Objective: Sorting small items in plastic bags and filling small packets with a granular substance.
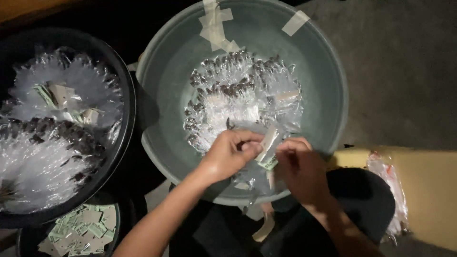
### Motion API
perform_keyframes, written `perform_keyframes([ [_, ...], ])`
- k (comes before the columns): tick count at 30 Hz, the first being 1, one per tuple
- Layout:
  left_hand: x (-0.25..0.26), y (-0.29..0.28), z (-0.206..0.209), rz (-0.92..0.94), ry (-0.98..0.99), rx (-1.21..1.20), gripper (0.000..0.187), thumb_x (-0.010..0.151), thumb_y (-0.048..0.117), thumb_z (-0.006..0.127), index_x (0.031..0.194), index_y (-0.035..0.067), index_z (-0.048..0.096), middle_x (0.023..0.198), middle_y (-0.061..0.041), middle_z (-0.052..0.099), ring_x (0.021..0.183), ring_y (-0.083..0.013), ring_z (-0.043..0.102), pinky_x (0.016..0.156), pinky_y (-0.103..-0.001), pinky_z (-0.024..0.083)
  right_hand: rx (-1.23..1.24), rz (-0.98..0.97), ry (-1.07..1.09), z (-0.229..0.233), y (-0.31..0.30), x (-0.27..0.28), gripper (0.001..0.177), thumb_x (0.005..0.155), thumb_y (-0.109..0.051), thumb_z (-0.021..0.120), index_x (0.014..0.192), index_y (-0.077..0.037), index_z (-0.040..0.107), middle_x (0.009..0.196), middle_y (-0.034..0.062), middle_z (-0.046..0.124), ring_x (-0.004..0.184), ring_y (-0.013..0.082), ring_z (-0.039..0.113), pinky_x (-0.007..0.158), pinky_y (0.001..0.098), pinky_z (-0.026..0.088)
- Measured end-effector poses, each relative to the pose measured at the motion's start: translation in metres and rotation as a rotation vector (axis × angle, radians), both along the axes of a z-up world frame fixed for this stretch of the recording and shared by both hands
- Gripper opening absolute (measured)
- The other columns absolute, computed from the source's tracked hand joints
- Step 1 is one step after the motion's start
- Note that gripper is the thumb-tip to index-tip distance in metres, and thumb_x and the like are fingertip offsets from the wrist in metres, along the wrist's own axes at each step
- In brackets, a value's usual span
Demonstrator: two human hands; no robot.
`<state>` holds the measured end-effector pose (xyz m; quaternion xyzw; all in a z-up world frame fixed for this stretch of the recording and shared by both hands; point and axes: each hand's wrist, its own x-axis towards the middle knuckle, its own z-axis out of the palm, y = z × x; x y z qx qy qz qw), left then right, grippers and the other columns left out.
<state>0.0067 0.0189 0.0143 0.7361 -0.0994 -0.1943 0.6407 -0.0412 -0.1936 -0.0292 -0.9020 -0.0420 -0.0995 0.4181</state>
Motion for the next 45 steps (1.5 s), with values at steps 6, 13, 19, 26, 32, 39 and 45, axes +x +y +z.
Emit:
perform_keyframes([
  [6,-0.014,-0.012,0.019,-0.04,0.041,-0.102,0.028,0.091,0.007,0.07,0.118,0.002,0.076,0.079,-0.002,0.073,0.069,-0.0034,0.053,0.061,-0.019,0.048,-0.099,-0.043,-0.046,-0.01,-0.003,0.0,0.01,0.096,-0.029,0.071,0.101,-0.021,0.073,0.096,-0.0031,0.074,0.077,0.0222,0.074,0.068,0.0333,0.059],
  [13,-0.012,-0.017,-0.007,0.006,-0.282,0.005,0.018,0.091,0.006,0.071,0.108,0.008,0.079,0.077,-0.009,0.073,0.076,-0.0239,0.073,0.073,-0.034,0.056,0.026,0.006,-0.005,0.017,0.006,0.0,0.009,0.093,-0.025,0.075,0.1,-0.021,0.079,0.095,0.0005,0.077,0.083,0.0286,0.076,0.069,0.0389,0.06],
  [19,-0.007,-0.018,-0.025,-0.147,-0.449,0.151,0.009,0.095,0.012,0.066,0.101,0.008,0.071,0.082,-0.011,0.069,0.078,-0.0333,0.07,0.073,-0.04,0.056,0.071,0.063,0.007,0.022,0.005,-0.001,0.019,0.093,-0.031,0.074,0.111,-0.025,0.079,0.097,-0.0007,0.079,0.088,0.0247,0.077,0.072,0.0371,0.06],
  [26,-0.014,-0.007,-0.017,-0.074,-0.517,0.091,0.009,0.088,0.012,0.06,0.096,0.008,0.059,0.076,-0.009,0.056,0.068,-0.0319,0.062,0.066,-0.043,0.049,-0.04,0.145,0.205,-0.002,-0.014,0.001,0.017,0.091,-0.022,0.071,0.103,-0.013,0.078,0.093,0.0139,0.074,0.075,0.0366,0.073,0.068,0.0469,0.056],
  [32,-0.015,-0.027,0.007,-0.044,-0.942,0.162,0.01,0.088,-0.002,0.063,0.088,0.007,0.057,0.097,-0.007,0.059,0.089,-0.021,0.056,0.083,-0.034,0.039,0.685,-0.063,0.401,0.01,-0.004,-0.017,0.02,0.081,-0.007,0.078,0.101,-0.005,0.075,0.074,0.005,0.066,0.064,0.0101,0.055,0.058,0.0255,0.043],
  [39,0.021,-0.034,-0.084,-0.37,-0.105,0.056,0.029,0.1,0.032,0.055,0.119,0.014,0.068,0.114,-0.006,0.073,0.102,-0.0216,0.071,0.087,-0.037,0.06,0.213,0.012,0.222,0.014,0.003,-0.055,0.027,0.086,-0.033,0.074,0.101,-0.012,0.083,0.11,0.005,0.078,0.099,0.0204,0.073,0.087,0.0303,0.06],
  [45,0.068,-0.095,-0.103,-0.332,-0.369,0.59,0.011,0.089,-0.001,0.074,0.098,0.004,0.071,0.1,-0.014,0.071,0.102,-0.0323,0.065,0.118,-0.058,0.034,0.602,0.518,0.088,0.051,0.025,-0.038,0.012,0.1,-0.011,0.06,0.093,-0.002,0.064,0.086,0.0132,0.068,0.075,0.0247,0.067,0.074,0.0319,0.055],
])
